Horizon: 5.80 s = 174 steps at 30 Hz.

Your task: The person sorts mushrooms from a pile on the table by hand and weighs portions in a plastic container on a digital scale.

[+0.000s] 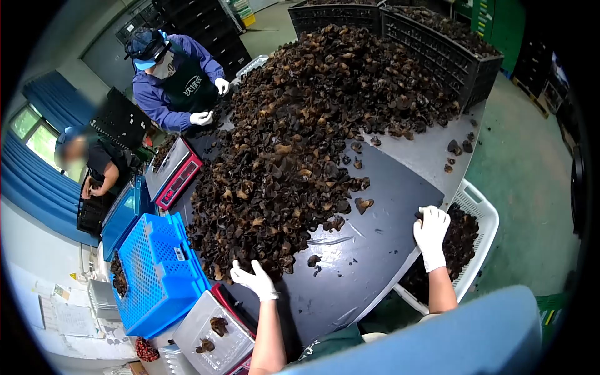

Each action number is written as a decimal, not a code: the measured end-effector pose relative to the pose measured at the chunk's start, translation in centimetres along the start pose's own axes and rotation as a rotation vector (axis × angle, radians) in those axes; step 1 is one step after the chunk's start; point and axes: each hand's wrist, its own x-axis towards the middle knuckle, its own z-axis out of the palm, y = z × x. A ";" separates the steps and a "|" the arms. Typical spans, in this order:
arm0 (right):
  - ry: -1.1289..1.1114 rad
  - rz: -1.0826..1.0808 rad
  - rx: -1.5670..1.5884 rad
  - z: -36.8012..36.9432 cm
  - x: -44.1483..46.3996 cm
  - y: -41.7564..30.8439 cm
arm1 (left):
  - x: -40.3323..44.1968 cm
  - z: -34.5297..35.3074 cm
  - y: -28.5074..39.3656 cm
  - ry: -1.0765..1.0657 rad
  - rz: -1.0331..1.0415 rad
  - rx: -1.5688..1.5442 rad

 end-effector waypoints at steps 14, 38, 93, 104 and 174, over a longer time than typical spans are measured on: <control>-0.014 -0.096 0.833 13.2 4.0 -19.9 | 0.6 1.5 -1.0 -0.122 0.128 -0.059; -0.500 -0.947 0.877 0.5 -9.9 -22.5 | -7.6 -6.2 0.5 -0.490 0.442 -0.024; -0.668 -0.882 0.889 -4.0 -2.7 -21.4 | -10.1 -10.7 5.9 -0.712 0.600 -0.156; -1.210 -0.323 1.032 0.1 -7.0 -22.2 | -11.5 -12.8 -0.8 -0.485 0.132 -0.092; -0.407 -0.789 0.735 4.6 -5.2 -26.5 | -7.8 -8.7 0.8 -0.584 0.506 0.126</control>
